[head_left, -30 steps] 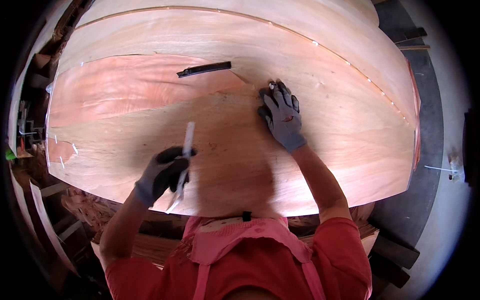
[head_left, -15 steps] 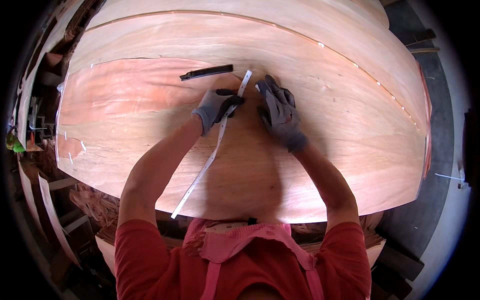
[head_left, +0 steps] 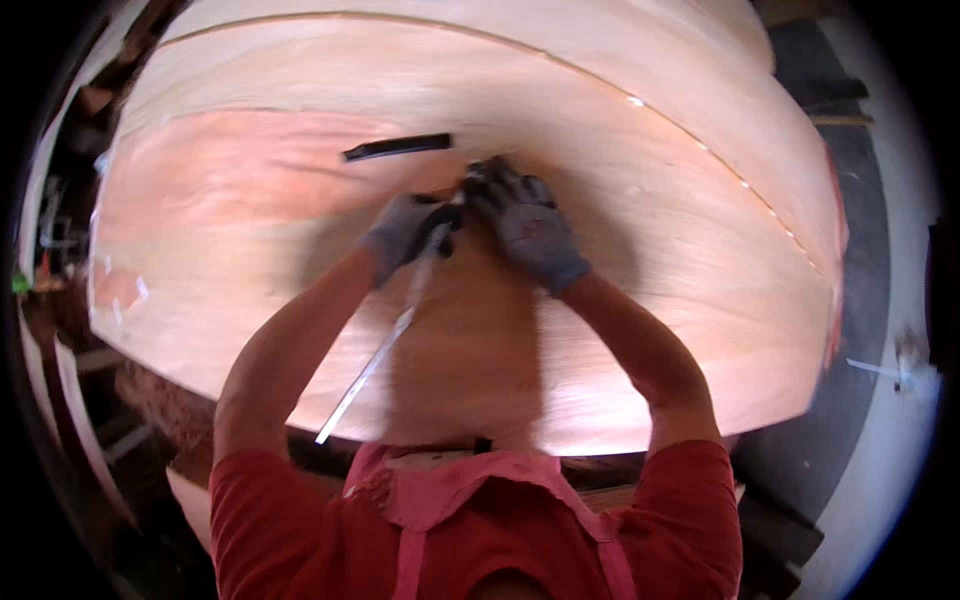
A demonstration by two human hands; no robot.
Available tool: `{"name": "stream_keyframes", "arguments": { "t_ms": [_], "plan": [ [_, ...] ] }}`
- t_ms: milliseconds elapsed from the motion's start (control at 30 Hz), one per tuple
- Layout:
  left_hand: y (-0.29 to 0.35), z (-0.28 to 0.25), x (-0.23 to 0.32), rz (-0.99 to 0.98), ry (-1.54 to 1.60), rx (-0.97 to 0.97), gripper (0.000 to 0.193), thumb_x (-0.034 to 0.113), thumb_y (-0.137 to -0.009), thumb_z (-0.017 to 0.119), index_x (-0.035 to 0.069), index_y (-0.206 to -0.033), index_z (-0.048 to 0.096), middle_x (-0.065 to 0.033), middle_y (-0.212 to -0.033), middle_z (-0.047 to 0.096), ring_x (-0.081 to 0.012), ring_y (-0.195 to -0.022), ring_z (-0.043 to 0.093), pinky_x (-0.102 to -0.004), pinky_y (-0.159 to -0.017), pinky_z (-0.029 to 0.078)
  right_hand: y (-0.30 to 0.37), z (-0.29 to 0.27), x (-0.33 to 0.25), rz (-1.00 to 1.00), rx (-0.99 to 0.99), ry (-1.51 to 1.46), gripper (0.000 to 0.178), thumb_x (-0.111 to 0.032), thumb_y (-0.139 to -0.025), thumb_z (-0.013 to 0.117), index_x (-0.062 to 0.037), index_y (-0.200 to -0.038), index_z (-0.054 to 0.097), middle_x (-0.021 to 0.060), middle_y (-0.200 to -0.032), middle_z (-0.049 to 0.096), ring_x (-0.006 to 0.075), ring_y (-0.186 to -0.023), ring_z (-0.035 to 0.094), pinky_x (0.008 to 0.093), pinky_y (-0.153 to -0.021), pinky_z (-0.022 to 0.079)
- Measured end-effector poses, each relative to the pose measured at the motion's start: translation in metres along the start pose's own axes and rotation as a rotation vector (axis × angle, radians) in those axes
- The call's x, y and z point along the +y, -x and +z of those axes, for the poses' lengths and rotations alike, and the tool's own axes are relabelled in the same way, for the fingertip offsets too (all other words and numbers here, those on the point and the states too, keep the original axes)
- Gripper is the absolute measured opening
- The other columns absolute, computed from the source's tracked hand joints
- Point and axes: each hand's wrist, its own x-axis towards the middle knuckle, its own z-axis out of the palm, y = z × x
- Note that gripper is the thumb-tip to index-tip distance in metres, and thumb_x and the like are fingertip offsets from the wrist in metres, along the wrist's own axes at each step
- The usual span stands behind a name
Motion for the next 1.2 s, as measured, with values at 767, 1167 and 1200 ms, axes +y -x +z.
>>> {"name": "stream_keyframes", "arguments": {
  "t_ms": [767,1167,1200],
  "plan": [
    [0.063,-0.095,-0.058,0.085,0.343,0.302,0.026,0.026,-0.09,0.064,0.002,-0.098,0.068,-0.0075,-0.082,0.069,-0.0173,-0.061,0.065,-0.0271,-0.05,0.046,-0.047,-0.027,-0.083,0.014,0.092,-0.197,0.063,-0.012,-0.088,0.056,-0.0094,-0.147,0.034,0.0134,-0.149,0.038,0.0295,-0.138,0.037,0.0508,-0.108,0.031],
    [0.085,-0.082,-0.048,0.071,0.541,0.266,0.024,0.021,-0.089,0.065,-0.001,-0.098,0.068,-0.0113,-0.076,0.068,-0.02,-0.064,0.067,-0.0282,-0.046,0.045,-0.086,0.026,-0.095,-0.25,-0.135,-0.113,0.053,-0.011,-0.093,0.039,-0.0135,-0.146,0.038,0.0114,-0.154,0.033,0.0277,-0.143,0.028,0.047,-0.11,0.03],
    [0.1,-0.084,-0.034,-0.073,0.314,0.28,0.022,0.02,-0.09,0.065,-0.001,-0.099,0.068,-0.0094,-0.07,0.067,-0.0165,-0.056,0.064,-0.0264,-0.041,0.041,-0.085,0.026,-0.096,-0.267,-0.142,-0.078,0.053,-0.011,-0.092,0.04,-0.0139,-0.145,0.039,0.0108,-0.154,0.033,0.0275,-0.144,0.028,0.0467,-0.11,0.03]
  ]
}}
